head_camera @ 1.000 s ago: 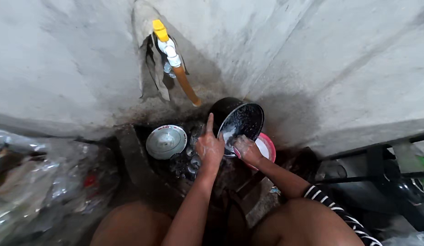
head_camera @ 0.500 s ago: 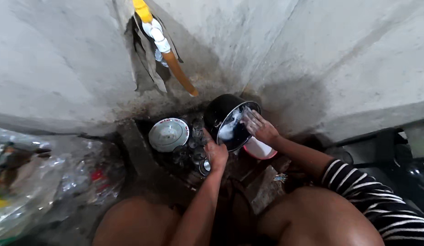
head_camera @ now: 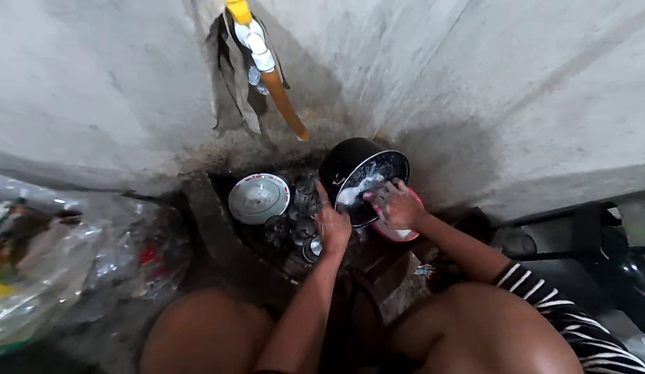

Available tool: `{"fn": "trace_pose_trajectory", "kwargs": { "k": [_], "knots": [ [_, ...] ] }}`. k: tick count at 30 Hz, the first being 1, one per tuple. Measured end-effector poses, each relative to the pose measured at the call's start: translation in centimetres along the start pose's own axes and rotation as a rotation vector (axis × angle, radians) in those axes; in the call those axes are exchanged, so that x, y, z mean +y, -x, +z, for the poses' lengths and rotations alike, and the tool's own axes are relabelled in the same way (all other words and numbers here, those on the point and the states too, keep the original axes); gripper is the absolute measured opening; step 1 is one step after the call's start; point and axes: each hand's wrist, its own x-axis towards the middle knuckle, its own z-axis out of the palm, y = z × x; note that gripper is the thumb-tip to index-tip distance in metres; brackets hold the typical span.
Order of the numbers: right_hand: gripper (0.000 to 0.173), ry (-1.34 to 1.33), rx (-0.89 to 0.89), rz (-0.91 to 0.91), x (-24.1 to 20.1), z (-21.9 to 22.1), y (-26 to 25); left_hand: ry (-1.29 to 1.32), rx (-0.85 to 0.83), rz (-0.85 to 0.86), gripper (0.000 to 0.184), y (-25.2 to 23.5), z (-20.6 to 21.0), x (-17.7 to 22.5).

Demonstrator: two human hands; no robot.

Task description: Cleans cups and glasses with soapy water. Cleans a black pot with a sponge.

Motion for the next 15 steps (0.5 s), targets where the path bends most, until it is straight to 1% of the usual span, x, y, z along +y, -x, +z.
{"fn": "trace_pose_trajectory", "kwargs": {
  "k": [1, 3, 4, 6, 7, 9, 10, 11, 13, 14, 15],
  "knots": [
    [0.052, -0.029, 0.005, 0.035, -0.5, 0.2, -0.2, -0.007, 0.002, 0.019, 0.082, 0.0, 0.1, 0.3],
    [0.043, -0.153, 0.005, 0.034, -1.1, 0.4, -0.5, -0.02, 0.003, 0.047, 0.081, 0.1, 0.0, 0.6],
    [0.042, -0.155, -0.006, 0.024, -1.0, 0.3, -0.7, -0.033, 0.003, 0.054, 0.08, 0.1, -0.1, 0.5],
    [0.038, -0.09, 0.012, 0.064, -0.9, 0.4, -1.1, -0.067, -0.025, 0.055, 0.081, 0.4, -0.3, 0.6],
    [0.037, -0.12, 0.023, 0.085, -1.1, 0.5, -1.2, -0.066, -0.027, 0.061, 0.082, 0.3, -0.4, 0.9],
    [0.038, -0.298, 0.033, 0.074, -1.9, 0.6, -1.2, -0.027, -0.012, 0.068, 0.082, 0.0, -0.2, 1.1],
    [0.038, -0.334, 0.045, 0.065, -2.0, 0.7, -1.4, -0.005, -0.004, 0.063, 0.081, 0.0, -0.1, 0.8],
    [0.041, -0.277, 0.037, 0.099, -2.0, 0.6, -1.8, 0.021, -0.006, 0.046, 0.079, 0.0, 0.0, 0.5],
    [0.043, -0.146, 0.021, 0.268, -2.3, 0.0, -3.0, 0.057, -0.034, 0.014, 0.077, 0.3, 0.4, 0.7],
    [0.046, -0.181, 0.009, 0.338, -2.6, -0.3, -3.6, 0.069, -0.058, 0.0, 0.077, 0.5, 0.6, 1.1],
    [0.051, -0.289, 0.016, 0.367, -3.1, -0.2, -3.8, 0.084, -0.09, -0.016, 0.08, 0.7, 0.9, 1.4]
  ]
}}
